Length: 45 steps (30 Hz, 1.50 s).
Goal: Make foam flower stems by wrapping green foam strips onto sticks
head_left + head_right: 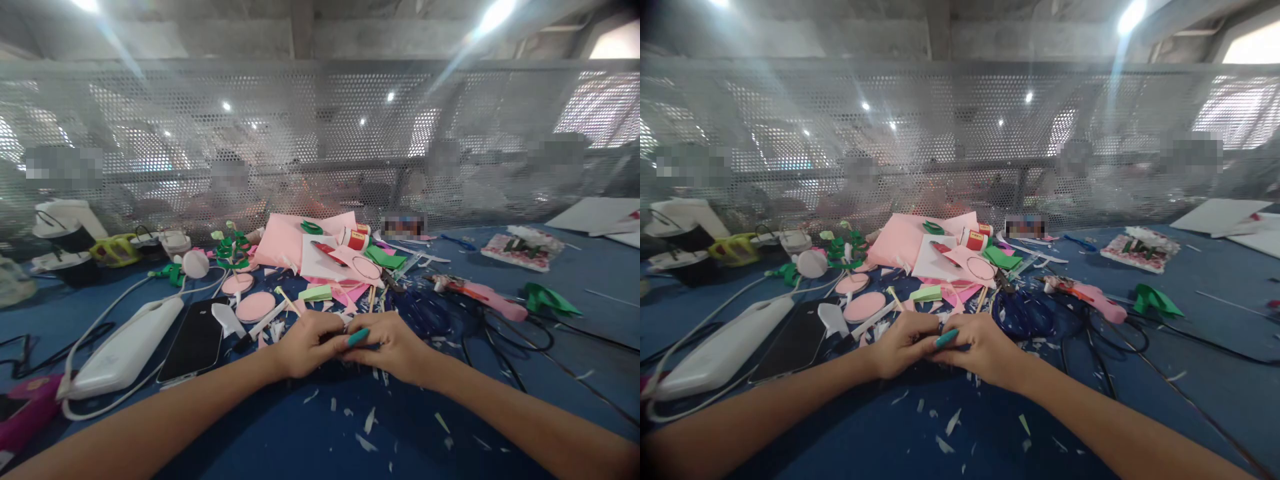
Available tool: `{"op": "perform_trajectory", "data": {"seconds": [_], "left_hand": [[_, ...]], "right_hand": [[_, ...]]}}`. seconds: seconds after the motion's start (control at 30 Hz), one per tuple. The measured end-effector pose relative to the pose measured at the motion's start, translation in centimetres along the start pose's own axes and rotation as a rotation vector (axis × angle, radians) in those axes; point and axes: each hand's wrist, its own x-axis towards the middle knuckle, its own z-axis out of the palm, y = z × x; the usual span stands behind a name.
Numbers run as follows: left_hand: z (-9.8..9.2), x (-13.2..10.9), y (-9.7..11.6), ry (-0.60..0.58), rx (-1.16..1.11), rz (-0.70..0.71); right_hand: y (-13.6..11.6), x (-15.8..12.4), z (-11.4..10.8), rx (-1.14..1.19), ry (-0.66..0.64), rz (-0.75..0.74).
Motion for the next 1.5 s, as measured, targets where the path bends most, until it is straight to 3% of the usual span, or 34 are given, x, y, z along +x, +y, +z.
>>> {"op": "perform_trajectory", "data": {"seconds": [0.13,0.23,0.4,0.57,0.97,1.33,1.5], "left_hand": [[0.1,0.0,-0.2,0.029,-0.017,-0.014],[0.2,-0.1,-0.1,0.131,0.071,-0.017],[0.3,-0.2,0.1,0.239,0.184,-0.026],[0.3,-0.1,0.1,0.356,0.266,-0.040],[0.2,0.1,0.0,0.269,0.222,-0.150],[0.1,0.2,0.0,0.347,0.245,-0.157],[0.3,0.0,0.2,0.398,0.277,-0.049]], "right_hand": [[0.0,0.0,0.1,0.008,0.009,0.001],[-0.1,0.0,0.1,0.004,0.029,0.042],[-0.5,0.1,0.0,0.131,-0.075,0.160],[-0.9,0.1,-0.1,0.222,-0.051,0.262],[-1.1,0.4,-0.7,0.272,0.007,0.215],[-0.2,0.0,0.1,0.460,0.019,0.268],[0.2,0.3,0.0,0.279,0.073,0.246]]}}
